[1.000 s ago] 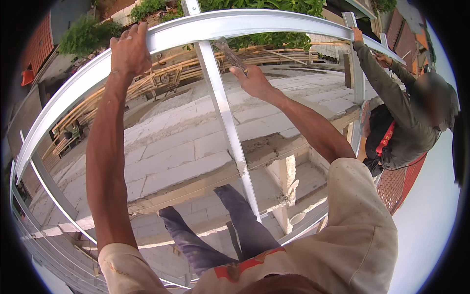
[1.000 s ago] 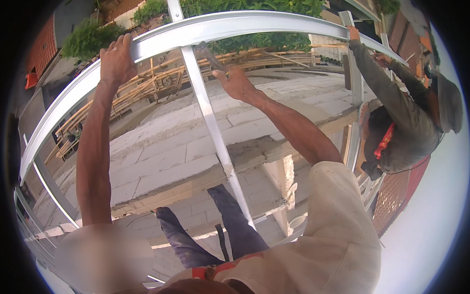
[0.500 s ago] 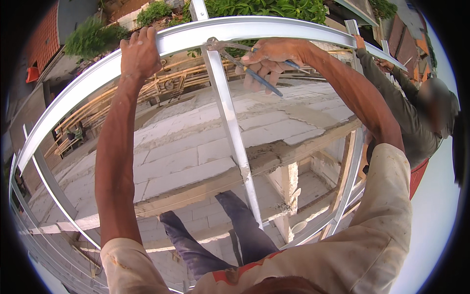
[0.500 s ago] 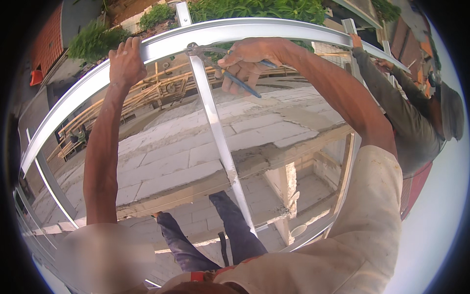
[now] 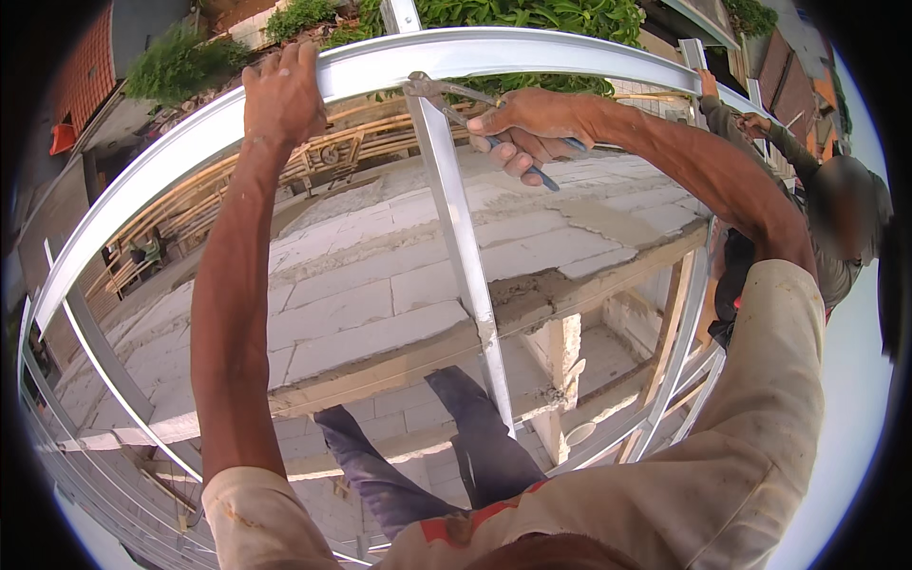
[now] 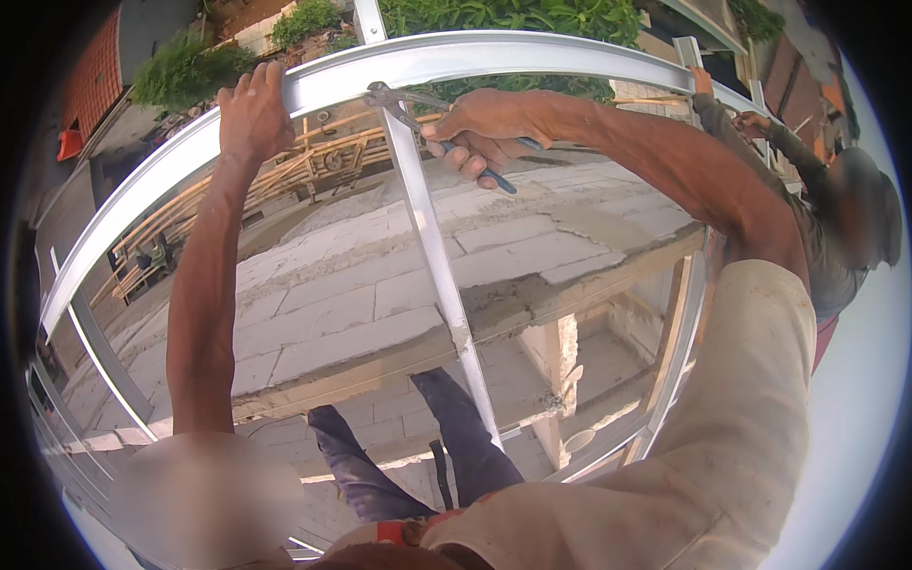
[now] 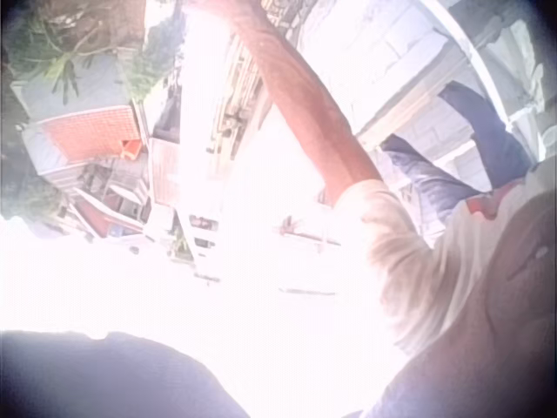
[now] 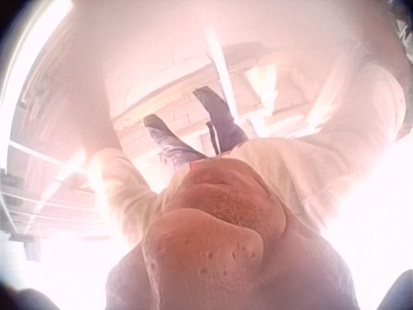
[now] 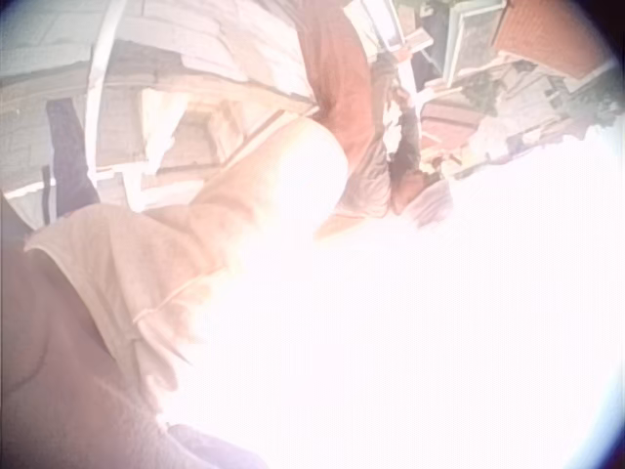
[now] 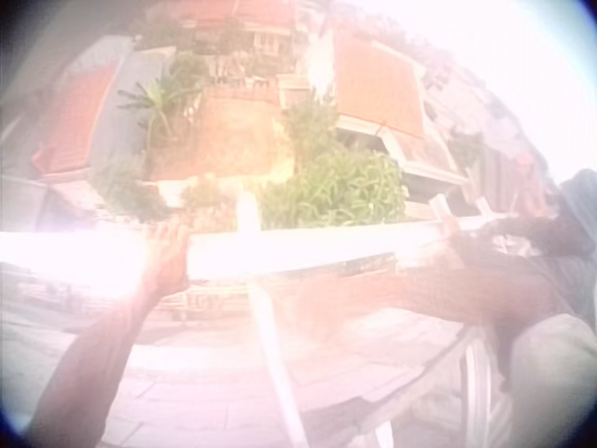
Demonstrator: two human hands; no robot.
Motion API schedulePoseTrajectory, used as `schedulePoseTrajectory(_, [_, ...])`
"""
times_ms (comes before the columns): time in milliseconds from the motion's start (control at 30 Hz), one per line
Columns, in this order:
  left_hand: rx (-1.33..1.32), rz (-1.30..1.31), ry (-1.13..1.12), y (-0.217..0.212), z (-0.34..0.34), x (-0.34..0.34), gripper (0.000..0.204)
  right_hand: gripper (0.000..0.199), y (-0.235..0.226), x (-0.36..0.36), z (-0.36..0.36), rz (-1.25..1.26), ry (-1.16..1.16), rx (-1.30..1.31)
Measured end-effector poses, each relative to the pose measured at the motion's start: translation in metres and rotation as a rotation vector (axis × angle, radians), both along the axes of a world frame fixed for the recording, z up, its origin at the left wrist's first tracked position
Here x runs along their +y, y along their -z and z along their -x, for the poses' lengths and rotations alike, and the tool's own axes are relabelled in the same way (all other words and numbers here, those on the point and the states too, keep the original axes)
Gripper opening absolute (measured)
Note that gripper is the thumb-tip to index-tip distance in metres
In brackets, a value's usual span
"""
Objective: The person positions and secures white metal frame sections on a rooftop structure using a wrench. He aligns the frame pieces, tightens fasteners at joints, and adjusts the frame to fit the existing structure.
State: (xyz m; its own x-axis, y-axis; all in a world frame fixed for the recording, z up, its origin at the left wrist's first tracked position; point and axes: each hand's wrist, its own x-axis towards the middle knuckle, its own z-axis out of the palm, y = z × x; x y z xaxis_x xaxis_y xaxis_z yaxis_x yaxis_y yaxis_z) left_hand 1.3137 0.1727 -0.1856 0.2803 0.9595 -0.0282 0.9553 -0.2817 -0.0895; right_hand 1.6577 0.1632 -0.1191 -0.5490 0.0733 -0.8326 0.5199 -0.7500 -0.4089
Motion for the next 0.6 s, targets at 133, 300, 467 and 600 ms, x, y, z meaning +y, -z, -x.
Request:
schedulePoseTrajectory(133, [-0.005,0.111,-0.024,-0.003,-0.003,0.009,0.060,0.040,0.037,-0.064,0.027,-0.331,0.176,-0.163])
schedulePoseTrajectory(300, [-0.021,0.023,0.003,0.001,-0.011,0.003,0.063,0.045,0.061,-0.091,0.025,-0.556,0.278,-0.184])
schedulePoseTrajectory(467, [0.034,0.083,-0.041,-0.006,-0.014,0.009,0.065,0.044,0.009,-0.046,0.004,-0.369,0.217,-0.043])
schedulePoseTrajectory(600, [0.024,0.062,-0.028,-0.007,-0.023,0.009,0.064,0.052,-0.011,-0.011,-0.031,-0.236,0.064,0.001])
